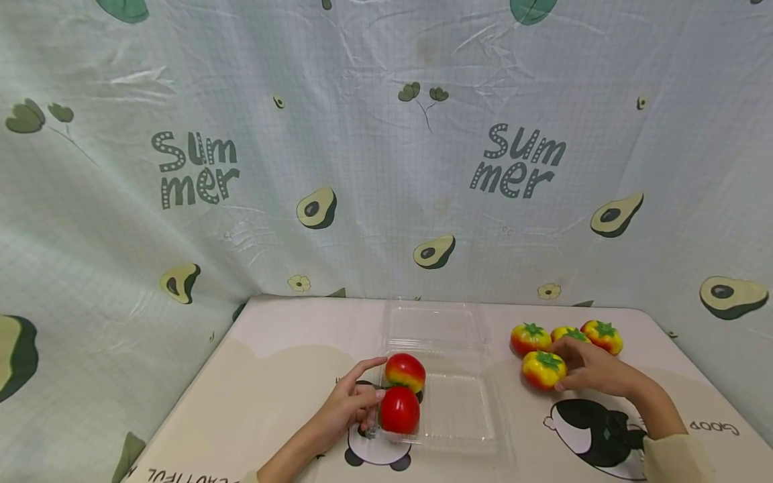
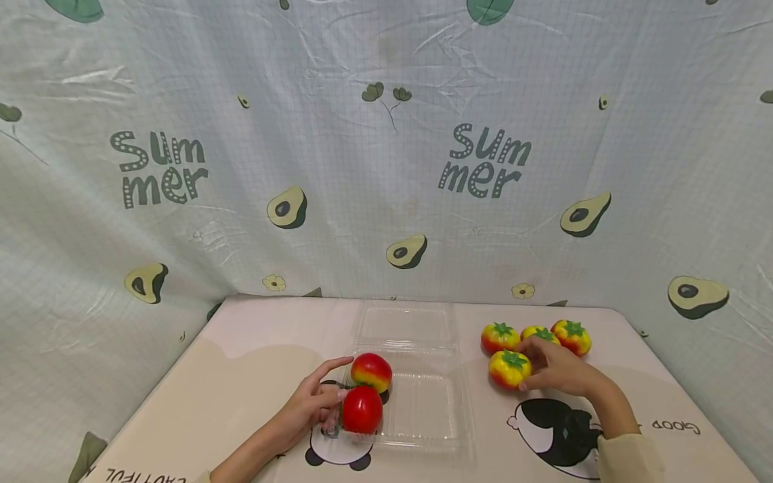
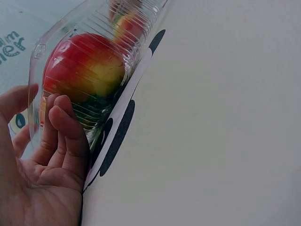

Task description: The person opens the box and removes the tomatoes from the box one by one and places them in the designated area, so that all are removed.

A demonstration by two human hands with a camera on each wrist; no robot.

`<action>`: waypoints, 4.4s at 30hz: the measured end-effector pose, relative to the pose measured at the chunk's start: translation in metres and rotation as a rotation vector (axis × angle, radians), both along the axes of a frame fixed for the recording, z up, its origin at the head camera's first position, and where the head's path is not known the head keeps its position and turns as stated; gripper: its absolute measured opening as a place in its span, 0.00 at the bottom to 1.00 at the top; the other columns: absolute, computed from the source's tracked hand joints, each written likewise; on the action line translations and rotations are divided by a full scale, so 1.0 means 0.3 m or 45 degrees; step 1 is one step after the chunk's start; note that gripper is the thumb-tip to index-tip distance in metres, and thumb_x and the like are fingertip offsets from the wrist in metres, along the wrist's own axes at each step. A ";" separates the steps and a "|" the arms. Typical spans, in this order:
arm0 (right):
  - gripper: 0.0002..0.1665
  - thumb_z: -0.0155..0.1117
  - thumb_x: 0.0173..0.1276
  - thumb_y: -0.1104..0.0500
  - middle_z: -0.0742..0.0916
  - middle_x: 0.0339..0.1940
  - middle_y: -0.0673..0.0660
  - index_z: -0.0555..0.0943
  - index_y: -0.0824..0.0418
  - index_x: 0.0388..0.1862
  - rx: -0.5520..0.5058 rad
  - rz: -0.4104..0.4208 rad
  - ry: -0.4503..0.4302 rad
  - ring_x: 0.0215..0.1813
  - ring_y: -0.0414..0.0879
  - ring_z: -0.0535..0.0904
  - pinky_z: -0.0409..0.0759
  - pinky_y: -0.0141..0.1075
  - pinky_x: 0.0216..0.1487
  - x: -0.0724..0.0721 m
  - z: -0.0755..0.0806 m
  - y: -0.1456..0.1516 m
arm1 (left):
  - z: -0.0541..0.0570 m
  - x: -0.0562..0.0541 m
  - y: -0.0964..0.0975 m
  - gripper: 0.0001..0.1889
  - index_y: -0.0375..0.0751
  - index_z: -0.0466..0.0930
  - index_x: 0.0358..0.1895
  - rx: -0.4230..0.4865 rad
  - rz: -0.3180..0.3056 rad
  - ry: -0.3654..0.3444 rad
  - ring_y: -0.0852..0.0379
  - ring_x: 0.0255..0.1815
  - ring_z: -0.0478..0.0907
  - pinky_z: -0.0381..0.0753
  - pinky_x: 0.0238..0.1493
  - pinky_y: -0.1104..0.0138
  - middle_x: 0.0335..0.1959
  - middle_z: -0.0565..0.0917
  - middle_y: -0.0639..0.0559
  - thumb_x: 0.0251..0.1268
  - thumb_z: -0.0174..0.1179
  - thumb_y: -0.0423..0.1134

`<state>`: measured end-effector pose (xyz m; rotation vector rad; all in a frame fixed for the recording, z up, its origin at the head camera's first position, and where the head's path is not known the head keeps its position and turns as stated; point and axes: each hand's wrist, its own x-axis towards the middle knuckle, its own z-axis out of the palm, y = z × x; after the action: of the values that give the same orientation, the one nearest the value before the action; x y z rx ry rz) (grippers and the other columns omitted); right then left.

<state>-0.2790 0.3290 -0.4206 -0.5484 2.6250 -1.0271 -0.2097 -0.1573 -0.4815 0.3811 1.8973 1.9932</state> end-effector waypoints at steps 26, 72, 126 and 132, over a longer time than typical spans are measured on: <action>0.42 0.78 0.60 0.56 0.79 0.62 0.73 0.68 0.71 0.66 -0.007 0.061 -0.030 0.59 0.61 0.80 0.86 0.50 0.56 0.003 -0.017 0.010 | -0.008 -0.003 -0.005 0.36 0.47 0.54 0.81 0.005 -0.007 0.010 0.61 0.23 0.73 0.77 0.29 0.72 0.22 0.77 0.58 0.75 0.58 0.41; 0.42 0.77 0.61 0.54 0.78 0.64 0.74 0.69 0.70 0.67 0.003 0.048 0.018 0.59 0.64 0.81 0.86 0.53 0.55 0.017 0.014 0.007 | -0.012 -0.005 -0.005 0.36 0.47 0.54 0.81 0.006 -0.008 0.017 0.61 0.22 0.73 0.76 0.29 0.73 0.22 0.77 0.58 0.75 0.58 0.41; 0.32 0.74 0.66 0.54 0.85 0.58 0.67 0.74 0.67 0.63 0.086 0.020 0.175 0.59 0.64 0.83 0.84 0.55 0.58 0.063 0.077 -0.060 | -0.019 -0.011 -0.011 0.35 0.47 0.55 0.81 0.011 -0.027 0.028 0.62 0.22 0.74 0.77 0.28 0.73 0.22 0.77 0.59 0.76 0.57 0.40; 0.30 0.73 0.67 0.54 0.85 0.58 0.67 0.74 0.66 0.62 0.101 0.025 0.198 0.59 0.63 0.83 0.82 0.57 0.59 0.068 0.080 -0.069 | -0.018 -0.008 -0.014 0.35 0.46 0.54 0.81 0.016 -0.032 0.025 0.62 0.22 0.73 0.76 0.28 0.73 0.22 0.77 0.59 0.76 0.56 0.39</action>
<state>-0.2586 0.3084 -0.3967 -0.6592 2.7753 -0.9038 -0.2120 -0.1614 -0.4870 0.4274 1.8838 1.9930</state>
